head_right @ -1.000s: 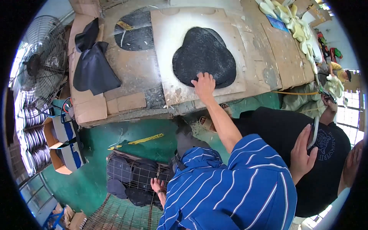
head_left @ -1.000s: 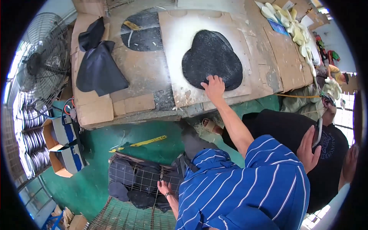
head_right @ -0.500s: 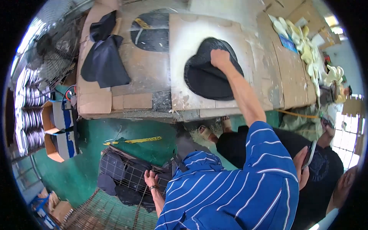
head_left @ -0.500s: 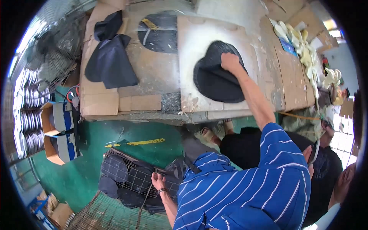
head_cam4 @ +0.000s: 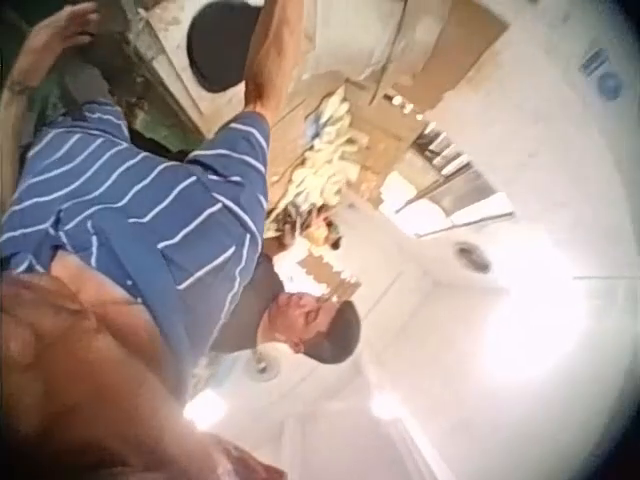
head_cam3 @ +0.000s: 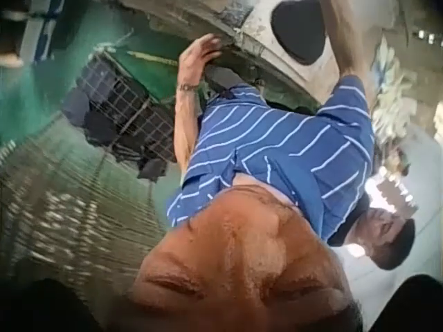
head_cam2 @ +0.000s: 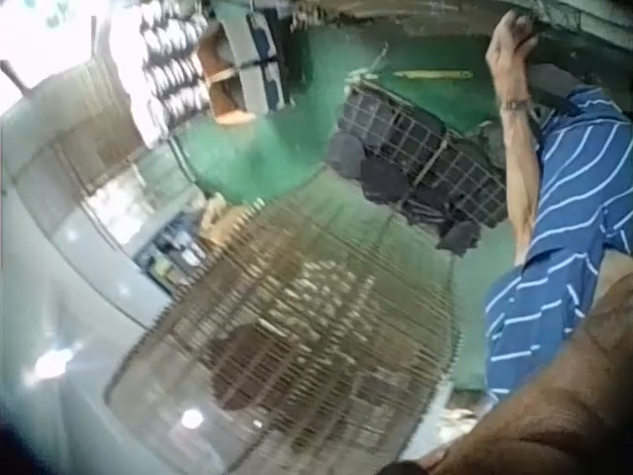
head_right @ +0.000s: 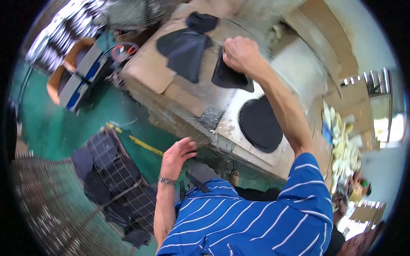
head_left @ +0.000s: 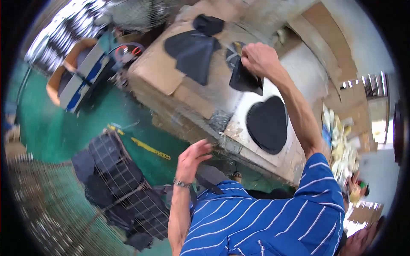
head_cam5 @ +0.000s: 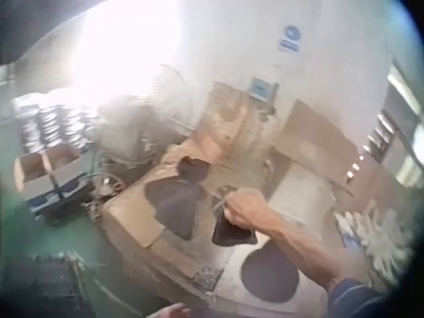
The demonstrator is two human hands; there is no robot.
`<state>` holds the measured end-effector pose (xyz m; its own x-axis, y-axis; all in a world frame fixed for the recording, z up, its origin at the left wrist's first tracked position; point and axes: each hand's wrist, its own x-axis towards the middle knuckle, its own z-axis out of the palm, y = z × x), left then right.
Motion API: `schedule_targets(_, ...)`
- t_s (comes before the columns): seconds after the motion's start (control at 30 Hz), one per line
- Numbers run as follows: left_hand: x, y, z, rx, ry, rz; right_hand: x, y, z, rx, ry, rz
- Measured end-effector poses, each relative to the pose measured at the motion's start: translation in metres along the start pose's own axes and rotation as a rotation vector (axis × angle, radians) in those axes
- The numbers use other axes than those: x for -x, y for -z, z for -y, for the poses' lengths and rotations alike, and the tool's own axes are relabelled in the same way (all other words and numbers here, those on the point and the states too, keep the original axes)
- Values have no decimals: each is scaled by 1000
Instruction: Picking up black foam material pieces from a workstation and organizing them on a multi-tiered metal rack.
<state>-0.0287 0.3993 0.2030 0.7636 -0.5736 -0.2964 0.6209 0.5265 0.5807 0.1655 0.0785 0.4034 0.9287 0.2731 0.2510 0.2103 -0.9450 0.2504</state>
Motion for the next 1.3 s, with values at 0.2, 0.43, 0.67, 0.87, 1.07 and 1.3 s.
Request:
schedule_targets(0.2,26,24,3,581,-8,220,-6,15,223,-194,293,438)
schedule_targets(0.43,163,155,28,856,-655,-749,53,-2,458,-521,998,556)
schedule_targets(0.67,334,255,85,1126,-1091,-1051,146,-34,682,-600,1150,838)
schedule_targets(0.87,499,346,158,1347,-1507,-1430,276,-27,893,-632,1446,836)
schedule_targets(1.07,630,375,225,1255,-1659,-1786,397,-12,1026,-669,1682,820)
schedule_targets(1.3,651,415,333,1352,-1791,-2008,513,-73,1077,-683,1838,802)
